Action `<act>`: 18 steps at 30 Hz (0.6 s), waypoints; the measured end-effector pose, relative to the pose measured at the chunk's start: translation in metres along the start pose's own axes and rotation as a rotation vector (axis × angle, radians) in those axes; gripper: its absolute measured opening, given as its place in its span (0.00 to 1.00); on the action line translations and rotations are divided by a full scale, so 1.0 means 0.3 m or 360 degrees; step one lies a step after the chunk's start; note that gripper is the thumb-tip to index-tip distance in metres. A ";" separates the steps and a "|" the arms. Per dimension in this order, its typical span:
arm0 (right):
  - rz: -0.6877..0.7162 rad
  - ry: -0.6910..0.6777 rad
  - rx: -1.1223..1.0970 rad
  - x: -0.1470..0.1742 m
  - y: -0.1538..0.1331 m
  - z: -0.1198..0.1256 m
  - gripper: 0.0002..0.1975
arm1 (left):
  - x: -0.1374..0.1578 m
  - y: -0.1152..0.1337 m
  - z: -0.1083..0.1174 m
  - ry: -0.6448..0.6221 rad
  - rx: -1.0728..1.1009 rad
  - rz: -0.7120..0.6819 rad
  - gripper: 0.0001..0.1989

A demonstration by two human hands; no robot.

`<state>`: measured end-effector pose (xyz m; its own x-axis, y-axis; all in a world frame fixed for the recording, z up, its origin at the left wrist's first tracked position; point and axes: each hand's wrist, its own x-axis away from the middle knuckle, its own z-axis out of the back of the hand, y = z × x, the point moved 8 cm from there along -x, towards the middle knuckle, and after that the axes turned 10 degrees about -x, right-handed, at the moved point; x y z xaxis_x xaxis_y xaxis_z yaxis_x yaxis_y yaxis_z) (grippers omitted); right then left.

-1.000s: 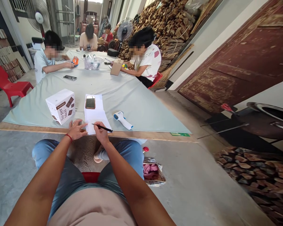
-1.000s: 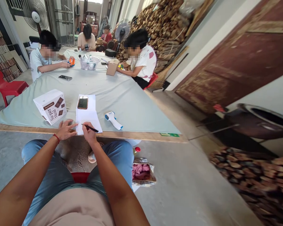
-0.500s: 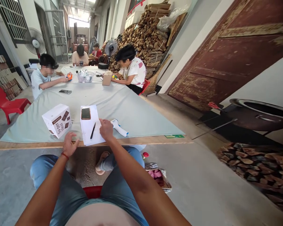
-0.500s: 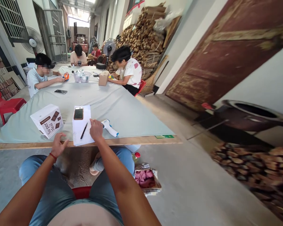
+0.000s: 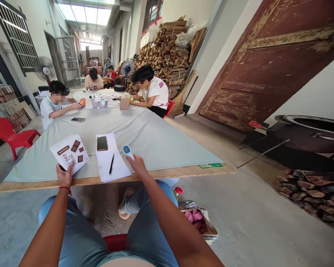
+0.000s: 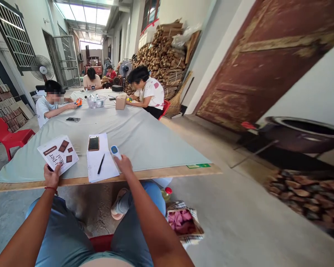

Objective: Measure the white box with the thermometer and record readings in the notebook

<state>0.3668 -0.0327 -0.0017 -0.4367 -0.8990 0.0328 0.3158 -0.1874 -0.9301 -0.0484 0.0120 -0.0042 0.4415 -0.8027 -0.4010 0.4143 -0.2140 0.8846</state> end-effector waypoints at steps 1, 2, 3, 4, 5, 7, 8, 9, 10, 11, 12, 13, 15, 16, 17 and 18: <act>0.0042 -0.0057 -0.0136 0.038 -0.026 -0.059 0.17 | 0.012 -0.002 0.003 -0.0026 0.0008 0.0005 0.32; 0.0056 -0.0177 -0.0502 0.082 -0.049 -0.131 0.18 | 0.024 -0.002 0.003 -0.0061 -0.0008 -0.0002 0.32; 0.0047 -0.0348 -0.0843 0.133 -0.072 -0.210 0.20 | 0.036 -0.001 0.000 -0.0108 -0.0027 -0.0013 0.31; 0.0028 -0.0490 -0.1087 0.187 -0.094 -0.283 0.21 | 0.046 0.001 -0.006 -0.0164 -0.0044 -0.0026 0.31; 0.0014 -0.0606 -0.1239 0.242 -0.112 -0.347 0.21 | 0.054 0.005 -0.013 -0.0220 -0.0062 -0.0042 0.32; -0.0026 -0.0724 -0.1390 0.338 -0.131 -0.442 0.22 | 0.064 0.014 -0.026 -0.0305 -0.0101 -0.0077 0.32; -0.0057 -0.0742 -0.1421 0.375 -0.132 -0.476 0.22 | 0.067 0.019 -0.031 -0.0331 -0.0120 -0.0094 0.32; -0.0088 -0.0757 -0.1433 0.403 -0.130 -0.503 0.22 | 0.068 0.024 -0.034 -0.0348 -0.0138 -0.0111 0.32; -0.0115 -0.0772 -0.1429 0.423 -0.127 -0.526 0.22 | 0.070 0.028 -0.036 -0.0361 -0.0156 -0.0124 0.32; -0.0130 -0.0783 -0.1405 0.435 -0.123 -0.543 0.22 | 0.070 0.030 -0.037 -0.0373 -0.0172 -0.0134 0.32; -0.0129 -0.0787 -0.1366 0.441 -0.120 -0.555 0.22 | 0.071 0.032 -0.038 -0.0383 -0.0186 -0.0141 0.33; -0.0112 -0.0776 -0.1316 0.441 -0.117 -0.562 0.21 | 0.071 0.034 -0.038 -0.0391 -0.0196 -0.0146 0.33; -0.0048 -0.0695 -0.1208 0.430 -0.110 -0.564 0.20 | 0.071 0.035 -0.039 -0.0402 -0.0205 -0.0150 0.34; -0.0007 -0.0650 -0.1162 0.424 -0.107 -0.562 0.20 | 0.070 0.034 -0.039 -0.0406 -0.0206 -0.0149 0.34; 0.0042 -0.0625 -0.1122 0.421 -0.107 -0.562 0.19 | 0.069 0.034 -0.039 -0.0409 -0.0206 -0.0147 0.33; 0.0088 -0.0620 -0.1088 0.420 -0.109 -0.564 0.18 | 0.067 0.033 -0.038 -0.0411 -0.0206 -0.0143 0.33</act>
<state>0.1590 -0.0729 -0.0291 -0.0690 -0.9975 -0.0121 -0.3149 0.0333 -0.9485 -0.0262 0.0001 -0.0062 0.1883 -0.9023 -0.3878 0.5478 -0.2312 0.8040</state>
